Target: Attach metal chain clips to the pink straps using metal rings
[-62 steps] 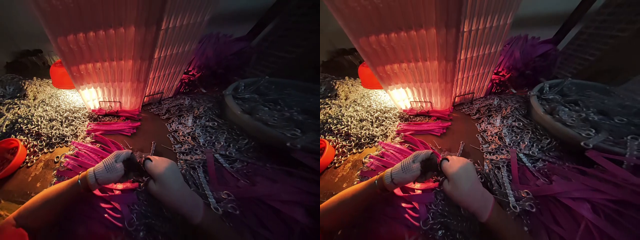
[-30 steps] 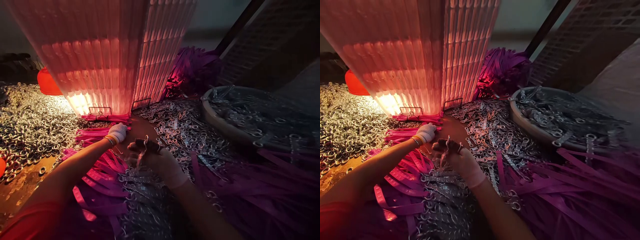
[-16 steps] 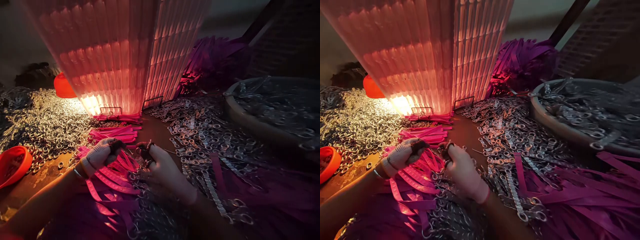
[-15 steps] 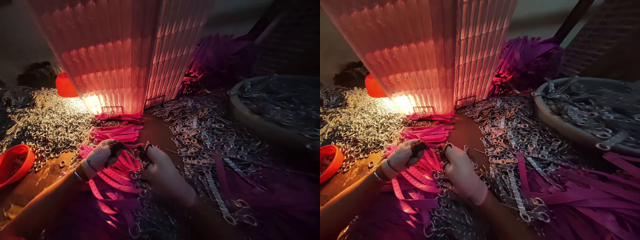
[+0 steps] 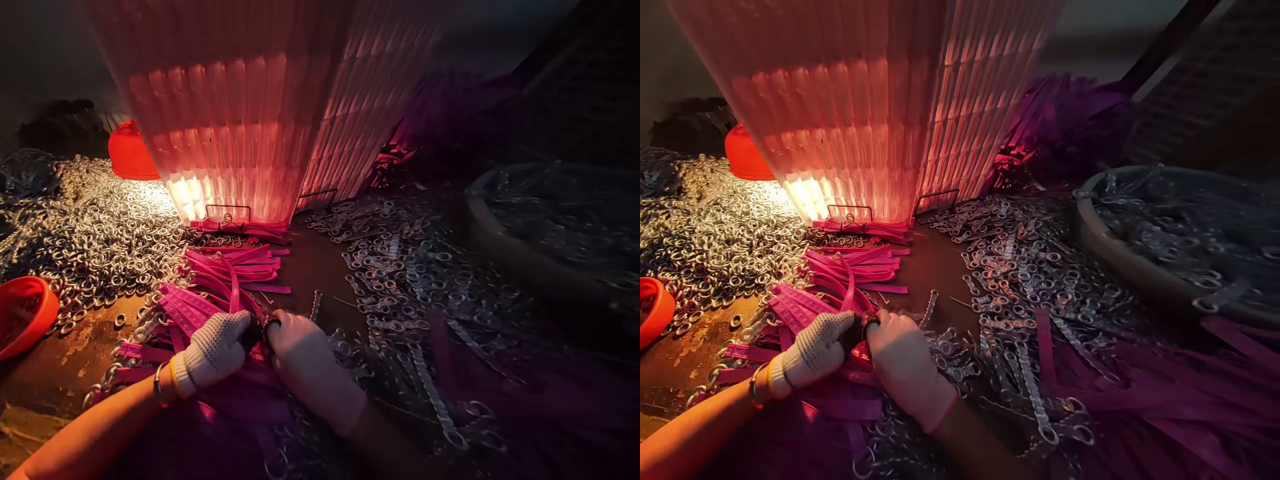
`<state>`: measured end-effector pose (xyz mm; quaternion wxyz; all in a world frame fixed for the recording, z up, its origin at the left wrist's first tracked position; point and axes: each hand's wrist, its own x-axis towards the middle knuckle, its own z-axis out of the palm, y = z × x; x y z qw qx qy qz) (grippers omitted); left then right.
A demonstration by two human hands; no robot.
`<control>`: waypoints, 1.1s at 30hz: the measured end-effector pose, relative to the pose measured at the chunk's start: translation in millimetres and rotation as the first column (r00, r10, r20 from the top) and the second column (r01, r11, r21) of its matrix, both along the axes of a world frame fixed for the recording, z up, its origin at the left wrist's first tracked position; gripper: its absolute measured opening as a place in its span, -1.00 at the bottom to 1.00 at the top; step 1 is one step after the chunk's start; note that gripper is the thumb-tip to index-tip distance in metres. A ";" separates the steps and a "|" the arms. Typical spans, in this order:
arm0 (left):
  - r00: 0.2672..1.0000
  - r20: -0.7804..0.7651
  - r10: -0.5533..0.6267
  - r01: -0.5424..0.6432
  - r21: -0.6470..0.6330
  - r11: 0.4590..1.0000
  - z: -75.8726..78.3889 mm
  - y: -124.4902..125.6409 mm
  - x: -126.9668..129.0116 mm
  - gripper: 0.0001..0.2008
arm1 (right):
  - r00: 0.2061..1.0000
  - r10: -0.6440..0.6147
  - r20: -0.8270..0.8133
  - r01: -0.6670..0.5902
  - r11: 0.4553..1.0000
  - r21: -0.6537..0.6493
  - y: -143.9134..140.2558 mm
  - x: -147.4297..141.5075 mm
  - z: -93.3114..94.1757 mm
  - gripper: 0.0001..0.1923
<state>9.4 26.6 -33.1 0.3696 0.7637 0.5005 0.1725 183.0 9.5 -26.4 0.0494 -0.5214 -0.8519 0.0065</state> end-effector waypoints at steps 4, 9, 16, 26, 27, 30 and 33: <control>0.998 0.028 -0.053 0.055 -0.073 0.996 -11.1 0.6 -2.7 -0.82 | 0.991 -0.076 -0.108 0.067 0.994 -0.083 0.8 -0.1 -4.7 -0.77; 0.961 0.243 0.132 -0.077 -0.225 0.971 -1.4 4.3 -2.4 -0.79 | 0.973 -0.081 -0.214 0.041 0.982 -0.184 4.1 7.4 8.8 -0.66; 0.960 0.224 0.169 -0.161 -0.053 0.985 -13.9 -10.1 1.6 -0.83 | 0.994 -0.104 -0.022 0.090 0.933 -0.350 11.7 7.3 29.6 -0.75; 0.994 0.051 0.097 -0.099 0.036 0.994 -8.3 -14.3 3.9 -0.81 | 0.992 0.109 0.056 -0.096 0.975 -0.199 5.2 8.6 8.3 -0.85; 0.995 0.046 0.085 -0.087 0.037 0.996 -6.4 -14.0 4.5 -0.80 | 0.989 0.134 0.055 -0.121 0.974 -0.193 5.8 9.5 7.5 -0.84; 0.997 0.073 0.037 -0.040 0.040 0.998 -2.4 -12.1 5.8 -0.79 | 0.978 0.196 0.066 -0.180 0.963 -0.202 8.5 10.4 9.0 -0.83; 0.996 0.091 0.006 -0.012 0.060 0.998 0.1 -9.6 4.9 -0.81 | 0.973 0.215 0.089 -0.191 0.957 -0.218 11.1 9.6 14.7 -0.84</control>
